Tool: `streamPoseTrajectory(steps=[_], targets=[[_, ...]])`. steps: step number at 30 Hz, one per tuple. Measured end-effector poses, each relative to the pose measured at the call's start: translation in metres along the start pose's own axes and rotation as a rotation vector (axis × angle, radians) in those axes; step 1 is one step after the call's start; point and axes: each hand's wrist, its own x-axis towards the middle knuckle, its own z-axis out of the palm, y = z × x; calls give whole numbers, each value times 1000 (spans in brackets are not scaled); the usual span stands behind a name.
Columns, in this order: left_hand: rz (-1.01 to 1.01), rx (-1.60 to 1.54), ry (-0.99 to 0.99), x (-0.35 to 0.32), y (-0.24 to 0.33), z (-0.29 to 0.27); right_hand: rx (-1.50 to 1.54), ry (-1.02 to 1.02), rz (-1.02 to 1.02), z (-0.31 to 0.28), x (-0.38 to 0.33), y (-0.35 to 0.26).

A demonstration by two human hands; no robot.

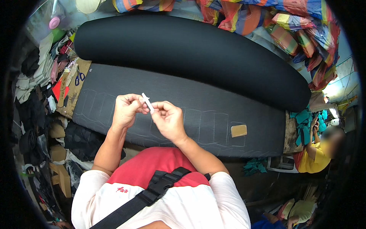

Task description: The person uses a small rectangular template and a white marker to draw repeated rectangular outlines on a large roll of dark fabric. They repeatedly reposition the template and trace its edges to create a grid of marked sections on the fabric surface.

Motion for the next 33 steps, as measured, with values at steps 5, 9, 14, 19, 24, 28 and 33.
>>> streamPoseTrajectory(steps=[5,9,14,19,24,28,33], targets=[[18,119,-84,3,10,-24,110,-156,119,17,26,3],[-7,211,-72,2,14,-31,109,-256,217,20,44,0],[0,310,24,2,16,-42,292,-312,240,29,57,11],[38,574,68,12,22,-70,363,-224,330,35,85,34],[144,826,-33,31,39,-122,194,-405,201,62,109,56],[305,956,-139,55,55,-180,-37,-242,129,112,150,81],[392,1089,-142,80,81,-272,-144,-127,-4,197,197,118]])
